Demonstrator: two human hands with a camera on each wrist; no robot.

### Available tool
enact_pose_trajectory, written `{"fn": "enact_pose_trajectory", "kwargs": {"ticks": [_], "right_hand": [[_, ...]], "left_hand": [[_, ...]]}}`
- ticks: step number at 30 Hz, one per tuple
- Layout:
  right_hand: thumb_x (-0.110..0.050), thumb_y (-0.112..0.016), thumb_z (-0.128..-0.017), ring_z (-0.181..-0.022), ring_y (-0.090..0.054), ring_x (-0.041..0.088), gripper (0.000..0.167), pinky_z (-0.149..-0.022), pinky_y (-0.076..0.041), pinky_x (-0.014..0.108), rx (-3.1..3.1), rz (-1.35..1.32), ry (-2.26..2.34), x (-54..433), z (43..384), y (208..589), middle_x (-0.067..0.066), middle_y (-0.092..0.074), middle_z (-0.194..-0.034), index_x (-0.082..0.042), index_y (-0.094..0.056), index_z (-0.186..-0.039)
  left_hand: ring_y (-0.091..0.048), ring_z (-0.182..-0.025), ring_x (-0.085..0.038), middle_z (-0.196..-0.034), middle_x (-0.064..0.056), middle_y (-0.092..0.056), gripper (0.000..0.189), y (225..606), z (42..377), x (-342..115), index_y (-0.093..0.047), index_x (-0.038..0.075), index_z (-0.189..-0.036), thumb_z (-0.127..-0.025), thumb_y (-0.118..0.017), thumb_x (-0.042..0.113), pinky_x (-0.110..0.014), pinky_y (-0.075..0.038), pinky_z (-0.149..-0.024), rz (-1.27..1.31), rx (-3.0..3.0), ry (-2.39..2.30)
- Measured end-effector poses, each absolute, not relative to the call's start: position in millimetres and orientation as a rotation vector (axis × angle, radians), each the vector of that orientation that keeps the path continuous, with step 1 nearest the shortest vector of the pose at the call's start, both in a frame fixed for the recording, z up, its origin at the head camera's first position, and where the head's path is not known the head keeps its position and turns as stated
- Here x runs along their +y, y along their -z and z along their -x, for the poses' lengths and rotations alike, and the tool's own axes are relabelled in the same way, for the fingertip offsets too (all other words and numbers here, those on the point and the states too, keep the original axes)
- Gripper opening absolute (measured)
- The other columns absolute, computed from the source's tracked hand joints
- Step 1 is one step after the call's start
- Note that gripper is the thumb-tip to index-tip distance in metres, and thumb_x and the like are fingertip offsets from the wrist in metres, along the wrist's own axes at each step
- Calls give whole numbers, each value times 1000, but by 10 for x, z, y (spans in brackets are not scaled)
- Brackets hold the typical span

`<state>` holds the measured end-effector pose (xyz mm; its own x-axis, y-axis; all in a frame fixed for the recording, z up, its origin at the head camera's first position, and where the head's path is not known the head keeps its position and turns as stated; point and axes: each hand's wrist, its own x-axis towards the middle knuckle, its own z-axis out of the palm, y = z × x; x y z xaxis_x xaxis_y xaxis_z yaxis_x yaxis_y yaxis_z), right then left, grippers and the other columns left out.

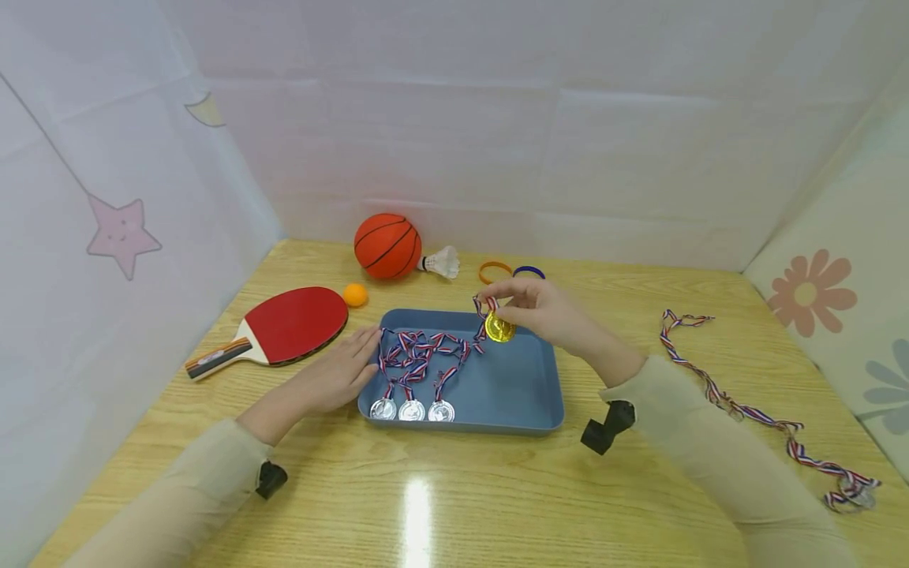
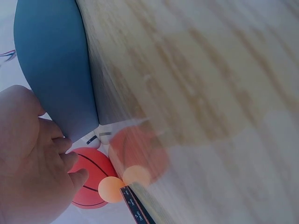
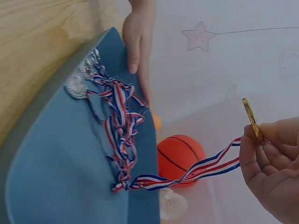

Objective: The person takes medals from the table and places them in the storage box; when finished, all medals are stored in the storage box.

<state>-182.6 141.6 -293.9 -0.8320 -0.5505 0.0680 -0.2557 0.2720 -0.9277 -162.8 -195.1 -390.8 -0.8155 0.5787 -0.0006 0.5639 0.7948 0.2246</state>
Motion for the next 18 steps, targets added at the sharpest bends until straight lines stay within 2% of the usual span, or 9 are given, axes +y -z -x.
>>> {"fn": "enact_pose_trajectory", "kwargs": {"ticks": [6,13,18], "right_hand": [[-5,-58,-90,-104,-56,21,30,-81,-50,33,2293,729,1470,1304,1812,3296,10,-56,-122,-5,-60,-120],[-1,-59,-88,-86,-61,20,29,-75,-51,42,2263,733,1393,1228,1725,3629,12,-58,-107,1,-60,-117],[4,-58,-86,-79,-61,17,24,-68,-52,36,2199,740,1385,1166,1639,3809,10,-57,-97,5,-60,-110]], "left_hand": [[-18,-133,-42,-147,-24,-21,57,3908,1622,-1953,-22,-10,-141,-97,-41,21,-52,-20,-105,-958,2927,-353],[-17,-133,-41,-147,-23,-20,57,3901,1614,-1949,-22,-9,-141,-97,-41,21,-51,-20,-105,-954,2924,-348],[-16,-134,-41,-148,-23,-19,58,3910,1615,-1960,-20,-9,-142,-97,-42,22,-51,-19,-106,-939,2916,-342]]}}
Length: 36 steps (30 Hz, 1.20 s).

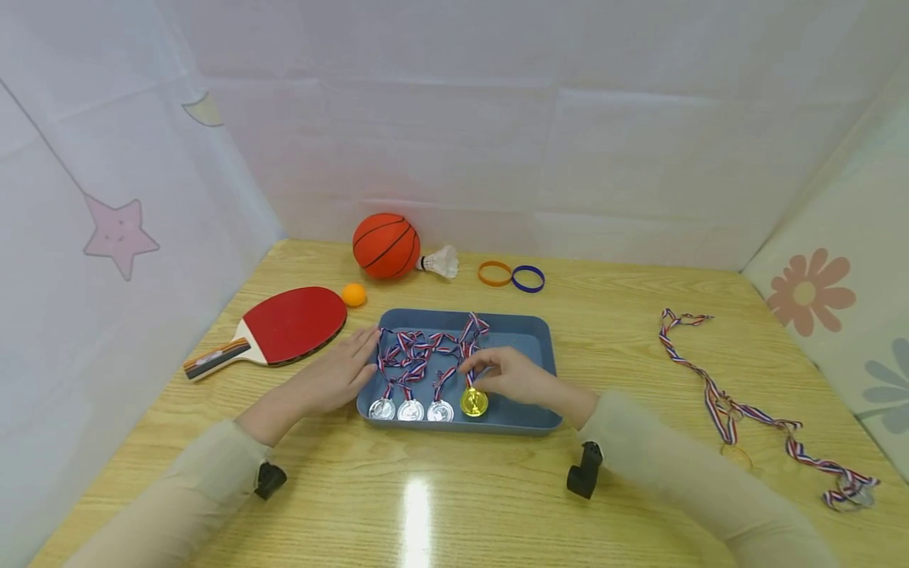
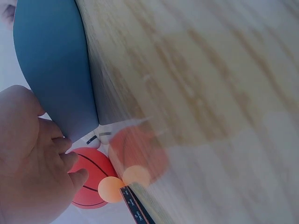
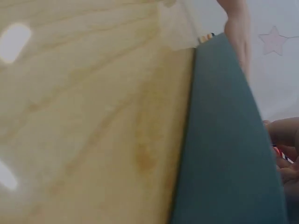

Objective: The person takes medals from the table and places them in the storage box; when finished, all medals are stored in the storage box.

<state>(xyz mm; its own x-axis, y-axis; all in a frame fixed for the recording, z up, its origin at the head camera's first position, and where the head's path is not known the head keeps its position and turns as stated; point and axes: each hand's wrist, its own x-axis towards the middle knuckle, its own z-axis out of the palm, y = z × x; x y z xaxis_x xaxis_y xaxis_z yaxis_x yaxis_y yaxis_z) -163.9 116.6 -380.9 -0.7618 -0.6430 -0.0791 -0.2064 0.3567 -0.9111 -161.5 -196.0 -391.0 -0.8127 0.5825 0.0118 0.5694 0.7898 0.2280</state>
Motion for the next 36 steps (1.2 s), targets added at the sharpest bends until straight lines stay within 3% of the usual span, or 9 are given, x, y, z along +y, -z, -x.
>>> {"fn": "enact_pose_trajectory", "kwargs": {"ticks": [8,15,24,36], "right_hand": [[4,-60,-85,-72,-58,18,18,-62,-49,26,2227,796,1334,1101,1569,3986,9,-60,-86,2,-64,-102],[0,-62,-85,-74,-57,14,15,-67,-49,26,2280,795,1295,1101,1611,4077,5,-60,-84,-2,-66,-99],[2,-61,-86,-62,-52,14,14,-54,-42,24,2305,790,1259,1097,1608,4040,5,-62,-87,-2,-66,-99],[0,-61,-86,-54,-44,9,17,-49,-38,22,2317,779,1230,1127,1616,3965,3,-61,-81,-4,-67,-100]], "left_hand": [[-16,-134,-40,-148,-23,-18,59,3913,1608,-1964,-20,-9,-142,-97,-42,22,-51,-19,-106,-926,2916,-341],[-16,-134,-40,-147,-23,-19,58,3892,1602,-1957,-21,-9,-142,-97,-42,21,-51,-19,-106,-930,2917,-348],[-16,-134,-40,-147,-23,-20,57,3887,1603,-1958,-21,-9,-141,-97,-41,21,-51,-20,-106,-933,2923,-341],[-16,-134,-40,-147,-24,-20,57,3889,1606,-1955,-21,-10,-141,-97,-41,21,-51,-20,-106,-937,2919,-343]]}}
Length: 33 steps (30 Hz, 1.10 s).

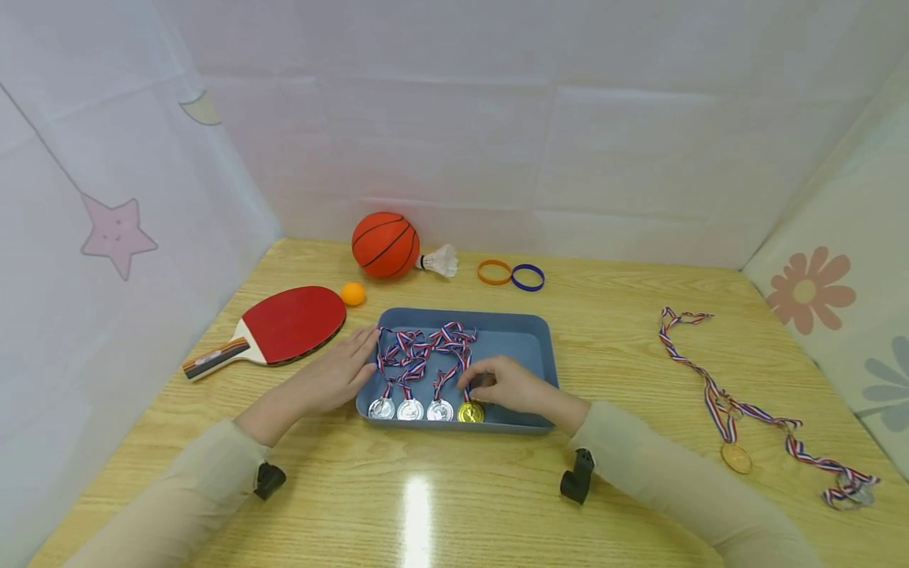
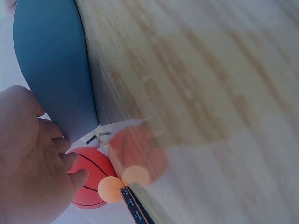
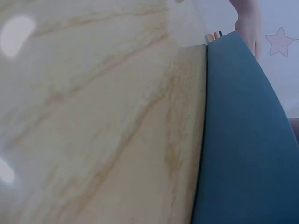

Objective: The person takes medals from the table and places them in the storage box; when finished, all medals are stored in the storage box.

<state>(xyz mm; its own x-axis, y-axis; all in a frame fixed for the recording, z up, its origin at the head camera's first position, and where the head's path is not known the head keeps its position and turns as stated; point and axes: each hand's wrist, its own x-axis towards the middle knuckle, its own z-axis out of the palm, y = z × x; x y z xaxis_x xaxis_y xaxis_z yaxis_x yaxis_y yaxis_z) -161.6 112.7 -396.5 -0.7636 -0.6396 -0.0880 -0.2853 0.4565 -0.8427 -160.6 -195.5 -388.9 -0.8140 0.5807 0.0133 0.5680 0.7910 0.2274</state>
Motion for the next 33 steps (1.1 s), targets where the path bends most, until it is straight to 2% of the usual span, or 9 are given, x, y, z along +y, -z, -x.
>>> {"fn": "enact_pose_trajectory", "kwargs": {"ticks": [5,8,12,16,24,33], "right_hand": [[-6,-61,-88,-48,-34,9,18,-46,-33,23,2355,805,1238,1236,1613,3878,2,-57,-72,-6,-67,-104],[-11,-62,-88,-50,-40,11,19,-48,-37,23,2382,849,1279,1340,1613,3795,6,-61,-83,-4,-66,-105],[-12,-62,-88,-67,-57,23,19,-59,-47,27,2359,875,1384,1526,1589,3635,12,-62,-102,-2,-65,-105],[-14,-62,-89,-85,-59,31,20,-69,-50,31,2369,802,1453,1775,1525,3460,9,-61,-105,-4,-64,-106],[-13,-60,-90,-81,-60,18,24,-69,-52,31,2525,664,1498,2364,1331,3229,10,-61,-104,0,-61,-110],[-7,-57,-91,-86,-60,9,22,-68,-50,20,2740,536,1503,3115,1098,3170,-7,-63,-101,-2,-60,-112]], "left_hand": [[-15,-134,-39,-148,-22,-18,58,3899,1615,-1961,-20,-8,-142,-97,-41,23,-50,-19,-106,-928,2910,-332],[-16,-134,-39,-148,-22,-18,59,3904,1617,-1960,-19,-8,-142,-97,-41,23,-50,-19,-106,-926,2908,-330],[-16,-134,-39,-148,-22,-18,59,3910,1616,-1956,-20,-8,-142,-97,-42,23,-50,-18,-106,-926,2909,-342],[-15,-134,-39,-148,-22,-18,59,3921,1618,-1960,-20,-8,-142,-97,-42,23,-50,-19,-106,-924,2917,-342],[-15,-134,-39,-149,-21,-17,59,3927,1625,-1959,-19,-8,-143,-97,-42,23,-50,-18,-107,-925,2915,-349],[-14,-135,-39,-148,-22,-17,58,3920,1622,-1958,-19,-8,-142,-98,-41,22,-50,-18,-107,-923,2906,-362]]}}
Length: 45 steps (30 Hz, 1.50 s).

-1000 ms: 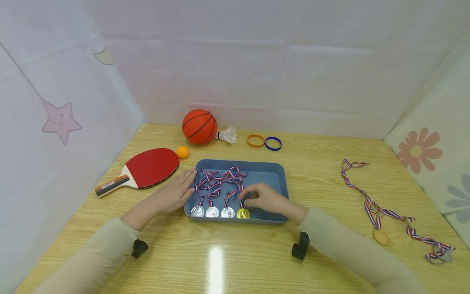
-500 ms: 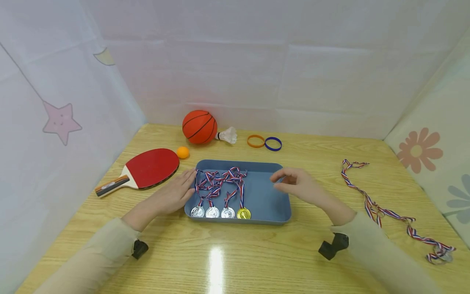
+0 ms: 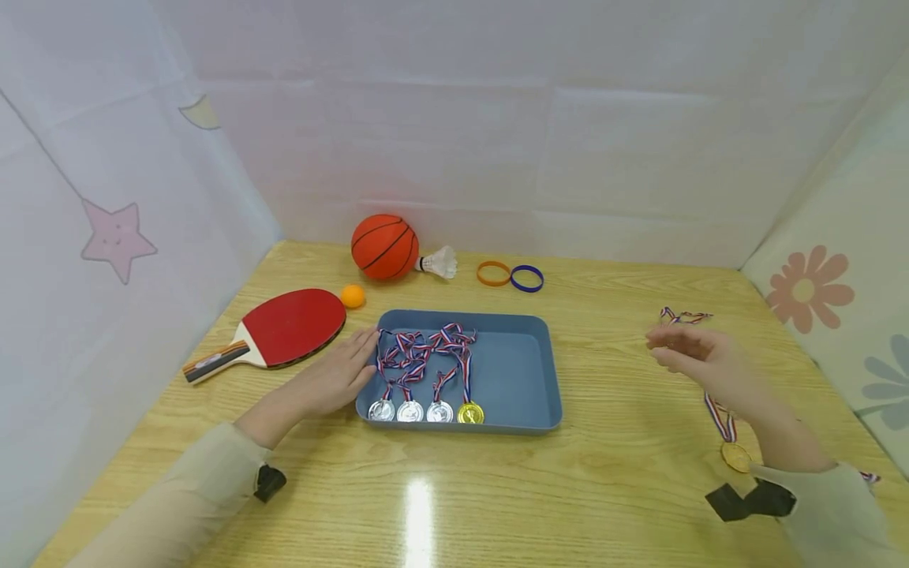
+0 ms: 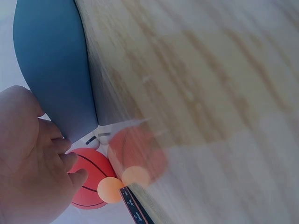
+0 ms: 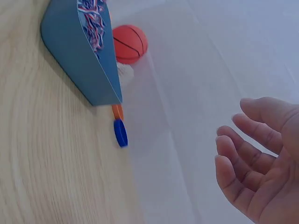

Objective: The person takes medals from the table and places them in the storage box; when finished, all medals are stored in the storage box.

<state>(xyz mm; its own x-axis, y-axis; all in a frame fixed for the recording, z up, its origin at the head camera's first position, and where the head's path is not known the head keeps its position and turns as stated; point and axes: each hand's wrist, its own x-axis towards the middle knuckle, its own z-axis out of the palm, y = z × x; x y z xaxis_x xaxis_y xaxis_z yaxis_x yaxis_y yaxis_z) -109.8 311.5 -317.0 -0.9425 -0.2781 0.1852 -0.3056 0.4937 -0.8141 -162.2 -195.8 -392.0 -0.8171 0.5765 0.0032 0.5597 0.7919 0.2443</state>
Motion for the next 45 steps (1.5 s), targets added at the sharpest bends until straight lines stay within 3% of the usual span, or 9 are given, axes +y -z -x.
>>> {"fn": "enact_pose_trajectory", "kwargs": {"ticks": [8,13,16,20,25,33,45], "right_hand": [[-22,-59,-92,-88,-55,-6,29,-67,-45,12,-2856,-268,-1064,3756,922,3259,-10,-62,-106,-8,-59,-117],[-15,-62,-89,-81,-54,-7,24,-60,-47,20,-2920,-355,-914,4038,897,3431,-1,-64,-96,-1,-62,-108],[-16,-63,-88,-77,-55,-3,17,-58,-46,24,-3015,-358,-876,4138,872,3544,0,-64,-89,-4,-64,-101],[-17,-61,-90,-73,-55,4,10,-58,-46,25,-3120,-358,-964,4213,831,3702,0,-62,-82,-8,-64,-93],[-15,-59,-90,-64,-50,7,10,-53,-43,24,-3159,-364,-1099,4267,792,3858,-3,-57,-74,-4,-59,-90],[-13,-69,-82,-55,-44,5,21,-47,-39,23,-3157,-281,-1035,4251,783,4027,-2,-51,-66,0,-53,-84],[-17,-63,-88,-59,-42,6,14,-51,-38,24,-3275,-213,-957,4243,821,4041,0,-53,-71,-4,-60,-83]], "left_hand": [[-13,-135,-39,-149,-22,-16,58,3892,1611,-1953,-19,-8,-143,-98,-41,22,-50,-18,-107,-912,2895,-357],[-13,-135,-39,-149,-22,-15,59,3890,1614,-1954,-18,-8,-143,-98,-40,22,-50,-18,-107,-915,2891,-345],[-13,-135,-39,-149,-22,-15,59,3888,1613,-1954,-17,-8,-143,-98,-40,22,-50,-17,-107,-914,2887,-348],[-13,-135,-39,-149,-22,-15,59,3886,1609,-1958,-17,-8,-143,-98,-40,23,-50,-17,-107,-907,2886,-350],[-11,-135,-38,-149,-21,-14,60,3883,1606,-1957,-16,-7,-143,-98,-40,24,-49,-17,-107,-895,2883,-355],[-12,-136,-38,-150,-20,-15,60,3879,1593,-1960,-17,-7,-143,-98,-40,24,-49,-18,-107,-900,2891,-351],[-12,-135,-39,-149,-21,-15,59,3879,1603,-1954,-17,-8,-143,-98,-40,24,-49,-17,-107,-903,2888,-345]]}}
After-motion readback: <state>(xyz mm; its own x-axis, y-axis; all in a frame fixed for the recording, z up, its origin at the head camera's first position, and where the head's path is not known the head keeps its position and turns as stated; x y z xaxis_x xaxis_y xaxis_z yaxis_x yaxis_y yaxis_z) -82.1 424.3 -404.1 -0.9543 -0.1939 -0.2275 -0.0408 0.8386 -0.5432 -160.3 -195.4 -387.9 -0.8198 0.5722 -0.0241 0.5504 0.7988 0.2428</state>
